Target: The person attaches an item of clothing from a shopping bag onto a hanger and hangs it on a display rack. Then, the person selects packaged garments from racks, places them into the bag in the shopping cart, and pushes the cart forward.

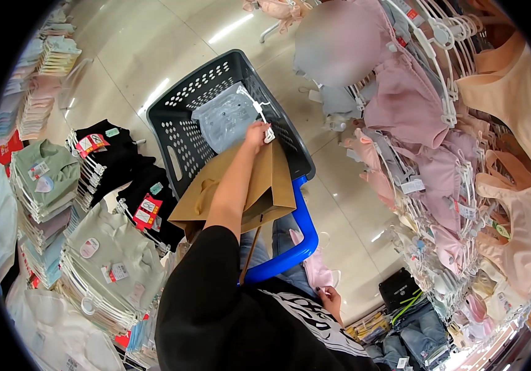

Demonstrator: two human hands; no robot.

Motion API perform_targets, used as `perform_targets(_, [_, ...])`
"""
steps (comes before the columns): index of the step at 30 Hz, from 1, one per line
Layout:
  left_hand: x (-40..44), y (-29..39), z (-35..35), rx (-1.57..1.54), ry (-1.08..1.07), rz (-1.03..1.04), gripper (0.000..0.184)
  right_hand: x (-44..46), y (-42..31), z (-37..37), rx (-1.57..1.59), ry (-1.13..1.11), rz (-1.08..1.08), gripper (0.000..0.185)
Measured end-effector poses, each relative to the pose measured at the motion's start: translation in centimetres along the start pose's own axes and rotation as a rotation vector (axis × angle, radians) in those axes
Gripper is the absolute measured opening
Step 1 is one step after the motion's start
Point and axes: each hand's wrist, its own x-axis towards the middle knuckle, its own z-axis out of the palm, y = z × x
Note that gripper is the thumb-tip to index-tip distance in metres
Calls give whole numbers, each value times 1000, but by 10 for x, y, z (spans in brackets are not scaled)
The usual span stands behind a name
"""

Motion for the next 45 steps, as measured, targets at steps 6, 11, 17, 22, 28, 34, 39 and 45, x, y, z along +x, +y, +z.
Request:
perform_targets(6, [-39, 14, -6, 78, -36, -28, 5, 7, 1, 4, 0, 4, -54, 11])
perform_targets(11, [-41, 13, -21, 206, 73, 6, 6, 8, -4, 7, 38, 30, -69, 8])
perform_targets(17, [-56, 14, -35, 149, 175, 73, 7, 23, 11, 4, -44, 122, -163, 16])
perform_targets(22, [-130, 61, -6, 178, 182, 212, 9, 36, 2, 0, -172, 213, -308, 14])
perform_targets(28, [-224, 111, 60, -39, -97, 538, 3, 27, -49, -26, -135, 399, -569, 14])
perform_targets(34, [-339, 129, 180, 73, -569, 625, 8, -17, -125, -80, 374, 426, -733, 14])
perform_targets(39, [-408, 87, 252, 144, -963, 422, 9, -82, -190, -107, 671, 300, -795, 12])
perform_targets(45, [-455, 36, 298, 206, -1102, 204, 10, -108, -202, -102, 887, 162, -1016, 11])
